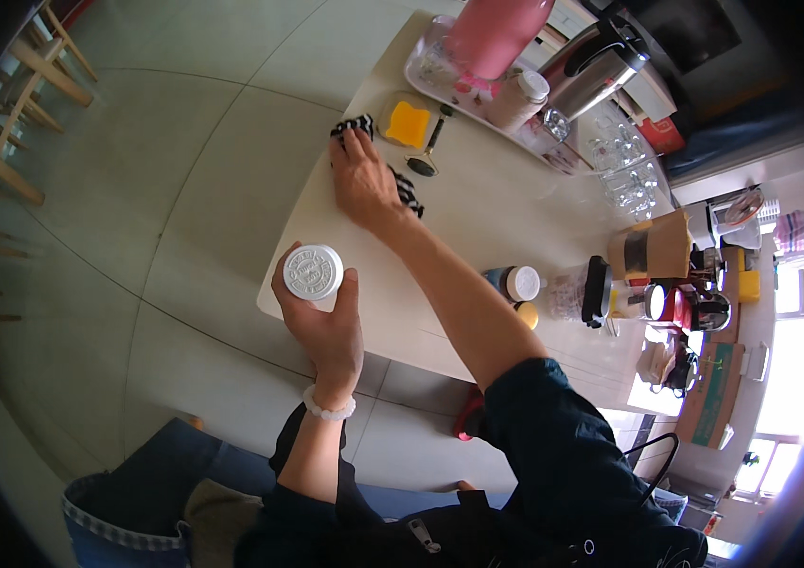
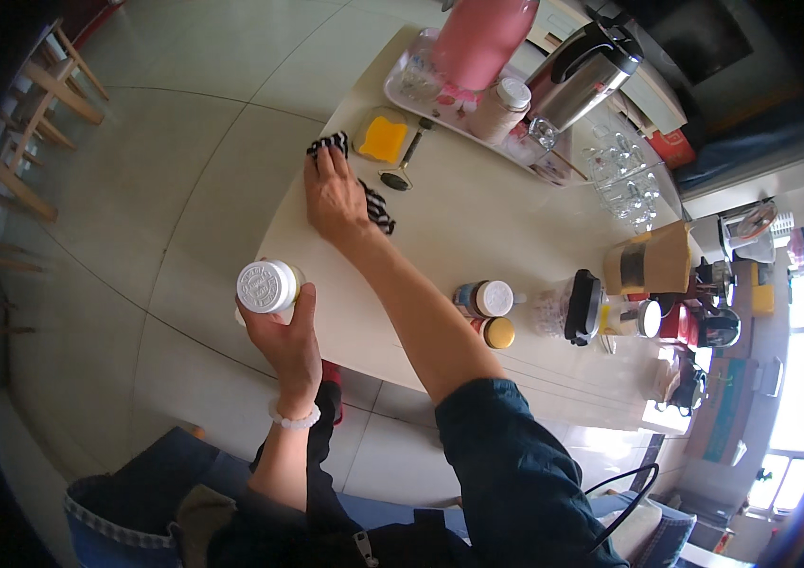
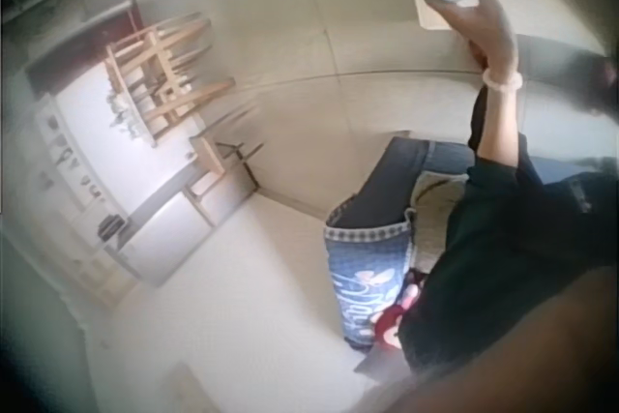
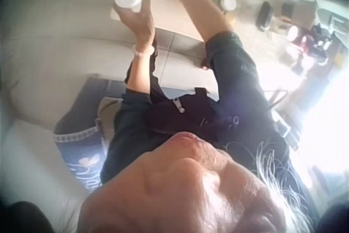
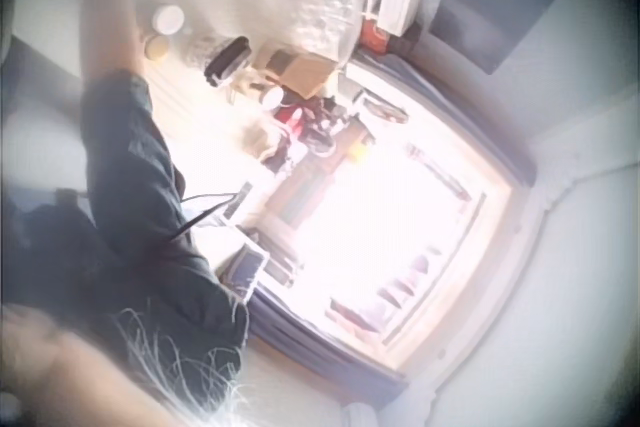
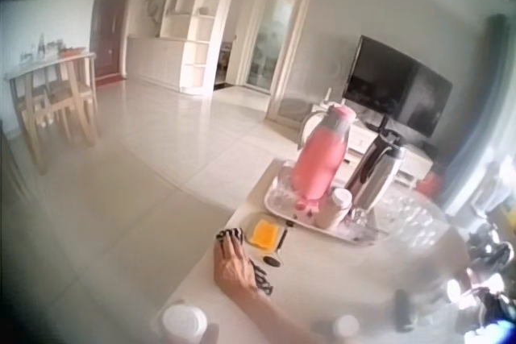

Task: The person sits on the floor in front of a low table and wipes the surface with a striped cloth. They move various items including jars, a red container, and a bowl to clean underneath them, then place them back on the table.

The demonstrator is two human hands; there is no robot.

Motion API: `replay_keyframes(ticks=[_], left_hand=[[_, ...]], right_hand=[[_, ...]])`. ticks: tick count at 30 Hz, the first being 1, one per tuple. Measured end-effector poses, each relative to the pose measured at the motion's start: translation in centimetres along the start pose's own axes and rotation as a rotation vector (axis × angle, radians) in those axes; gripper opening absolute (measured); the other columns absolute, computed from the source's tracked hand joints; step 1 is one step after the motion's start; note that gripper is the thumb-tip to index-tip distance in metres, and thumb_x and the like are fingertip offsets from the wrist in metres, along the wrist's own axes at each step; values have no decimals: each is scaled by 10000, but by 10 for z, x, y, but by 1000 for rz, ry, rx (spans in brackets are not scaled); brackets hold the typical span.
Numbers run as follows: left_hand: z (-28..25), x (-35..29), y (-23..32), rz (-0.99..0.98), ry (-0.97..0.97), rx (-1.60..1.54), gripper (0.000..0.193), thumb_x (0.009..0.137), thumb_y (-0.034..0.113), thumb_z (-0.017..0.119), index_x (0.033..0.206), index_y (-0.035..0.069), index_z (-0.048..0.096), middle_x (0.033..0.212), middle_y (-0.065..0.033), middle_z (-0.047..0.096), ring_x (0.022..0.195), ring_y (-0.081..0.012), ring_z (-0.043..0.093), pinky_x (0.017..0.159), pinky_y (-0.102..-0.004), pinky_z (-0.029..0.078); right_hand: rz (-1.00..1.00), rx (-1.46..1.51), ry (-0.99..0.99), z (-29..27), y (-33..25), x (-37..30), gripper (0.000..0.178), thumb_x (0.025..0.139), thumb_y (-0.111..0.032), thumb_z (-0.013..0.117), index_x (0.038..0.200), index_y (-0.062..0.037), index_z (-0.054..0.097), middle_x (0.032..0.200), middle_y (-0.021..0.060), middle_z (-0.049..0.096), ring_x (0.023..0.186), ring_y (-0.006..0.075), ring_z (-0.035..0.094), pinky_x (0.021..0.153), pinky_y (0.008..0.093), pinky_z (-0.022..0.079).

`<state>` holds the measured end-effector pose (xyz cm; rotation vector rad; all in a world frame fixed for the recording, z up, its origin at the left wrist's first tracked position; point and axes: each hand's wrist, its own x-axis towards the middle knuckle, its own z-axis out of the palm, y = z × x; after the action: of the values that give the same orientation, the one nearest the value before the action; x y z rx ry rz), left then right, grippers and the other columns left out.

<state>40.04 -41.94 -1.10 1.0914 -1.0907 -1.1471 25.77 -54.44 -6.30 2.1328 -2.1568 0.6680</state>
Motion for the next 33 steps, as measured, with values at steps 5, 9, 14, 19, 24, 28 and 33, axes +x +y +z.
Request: replay_keyframes(ticks=[5, 9, 14, 19, 24, 28, 33], left_hand=[[-4, 1, 3, -42, 65, 26, 580, 801, -7, 687, 1305, -11, 398, 1305, -122, 449, 1215, -240, 452, 1065, -392, 336], [-9, 5, -4, 40, 82, 57, 574, 819, 22, 687, 1307, -16, 388, 1321, -133, 433, 1230, -242, 430, 1067, -401, 327], [-1, 4, 0, 133, 68, -94, 563, 846, 27, 678, 1309, -38, 364, 1350, -145, 406, 1219, -240, 443, 1048, -380, 357], [4, 3, -5, 155, 80, -145, 568, 834, 3, 691, 1305, -21, 376, 1368, -137, 401, 1227, -234, 447, 1038, -359, 380], [2, 2, -20, 109, -23, -104, 589, 799, -23, 695, 1310, 2, 401, 1298, -118, 479, 1192, -218, 477, 1036, -356, 368], [5, -1, -11, 82, -47, 94, 605, 786, 23, 712, 1303, -5, 399, 1271, -135, 496, 1166, -266, 499, 1022, -375, 376], [-2, 3, -19, 68, -61, 231, 542, 783, -24, 675, 1252, 21, 406, 1202, -102, 519, 1107, -217, 521, 988, -345, 402]], right_hand=[[66, -49, -22, 13, 14, 46, 438, 838, -65, 501, 1261, 47, 491, 1386, 218, 420, 1329, 356, 355, 1080, 411, 348], [32, -4, 9, 17, 7, 34, 434, 836, -87, 500, 1257, 18, 526, 1411, 194, 421, 1343, 330, 354, 1120, 402, 296], [-275, 110, 40, 6, -40, -54, 397, 829, -127, 551, 1206, -5, 578, 1347, 201, 483, 1267, 342, 451, 1036, 389, 417], [-58, 512, -307, -39, -77, -133, 418, 776, -196, 649, 1140, 2, 592, 1201, 168, 563, 1171, 325, 516, 949, 374, 474], [-163, 225, -21, -75, -68, -192, 424, 758, -67, 605, 1167, 39, 575, 1219, 195, 547, 1191, 374, 502, 991, 430, 444], [155, 34, 35, -76, -46, -201, 443, 795, -14, 539, 1230, 64, 508, 1298, 250, 459, 1221, 425, 443, 1008, 473, 404], [401, -128, 196, -47, -6, -125, 459, 780, 30, 500, 1227, 120, 450, 1231, 270, 448, 1158, 430, 426, 987, 471, 388]])
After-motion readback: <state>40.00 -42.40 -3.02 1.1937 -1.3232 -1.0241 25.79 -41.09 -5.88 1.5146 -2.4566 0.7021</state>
